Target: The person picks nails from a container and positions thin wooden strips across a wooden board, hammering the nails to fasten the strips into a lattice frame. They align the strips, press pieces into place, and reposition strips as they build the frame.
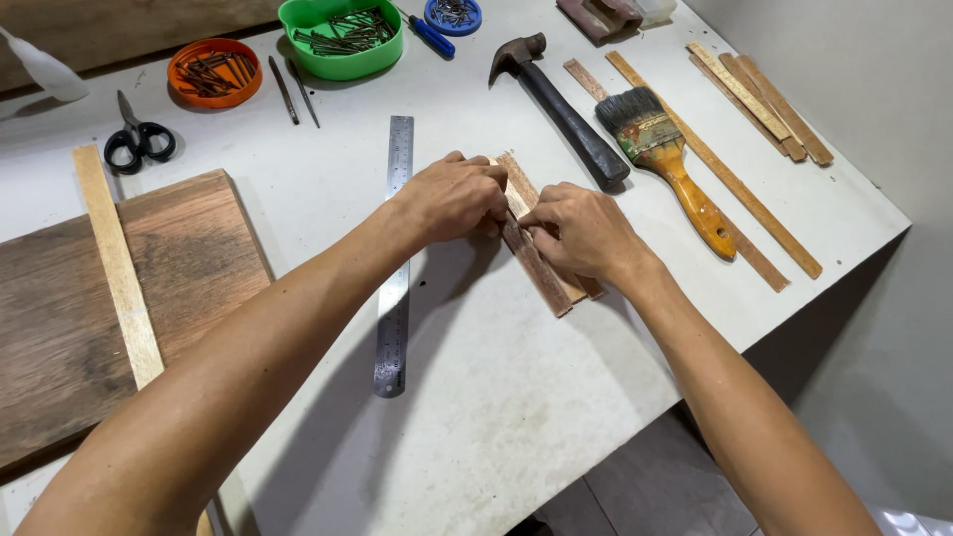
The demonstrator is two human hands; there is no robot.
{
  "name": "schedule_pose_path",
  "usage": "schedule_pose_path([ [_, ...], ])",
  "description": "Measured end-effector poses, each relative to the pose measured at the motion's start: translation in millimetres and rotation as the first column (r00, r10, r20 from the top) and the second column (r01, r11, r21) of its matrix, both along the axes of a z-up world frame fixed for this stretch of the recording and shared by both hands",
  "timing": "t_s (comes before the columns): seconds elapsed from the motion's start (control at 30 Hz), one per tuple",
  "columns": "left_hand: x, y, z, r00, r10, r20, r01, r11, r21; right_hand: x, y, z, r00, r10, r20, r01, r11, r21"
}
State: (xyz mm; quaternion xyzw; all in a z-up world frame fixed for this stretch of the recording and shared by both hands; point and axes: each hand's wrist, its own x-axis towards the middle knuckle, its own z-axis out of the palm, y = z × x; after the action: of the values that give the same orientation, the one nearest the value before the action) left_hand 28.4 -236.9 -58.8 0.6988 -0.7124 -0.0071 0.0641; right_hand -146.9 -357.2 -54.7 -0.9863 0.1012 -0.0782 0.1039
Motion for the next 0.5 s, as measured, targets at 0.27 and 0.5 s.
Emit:
schedule_pose_path([
  [0.27, -5.1, 3.5, 0.7, 1.0, 0.011, 0.021, -0.013, 0.998, 0.069, -1.2, -2.7, -7.3, 0.999, 0.021, 0.024, -0.02, 1.0, -0.02],
  [0.5, -5.5, 5.7, -15.4, 0.978, -0.035, 0.204, 0.03, 0.999, 0.029, -8.5, 14.3, 6.7, 1.0, -0.017, 0.019, 0.017, 1.0, 0.02],
])
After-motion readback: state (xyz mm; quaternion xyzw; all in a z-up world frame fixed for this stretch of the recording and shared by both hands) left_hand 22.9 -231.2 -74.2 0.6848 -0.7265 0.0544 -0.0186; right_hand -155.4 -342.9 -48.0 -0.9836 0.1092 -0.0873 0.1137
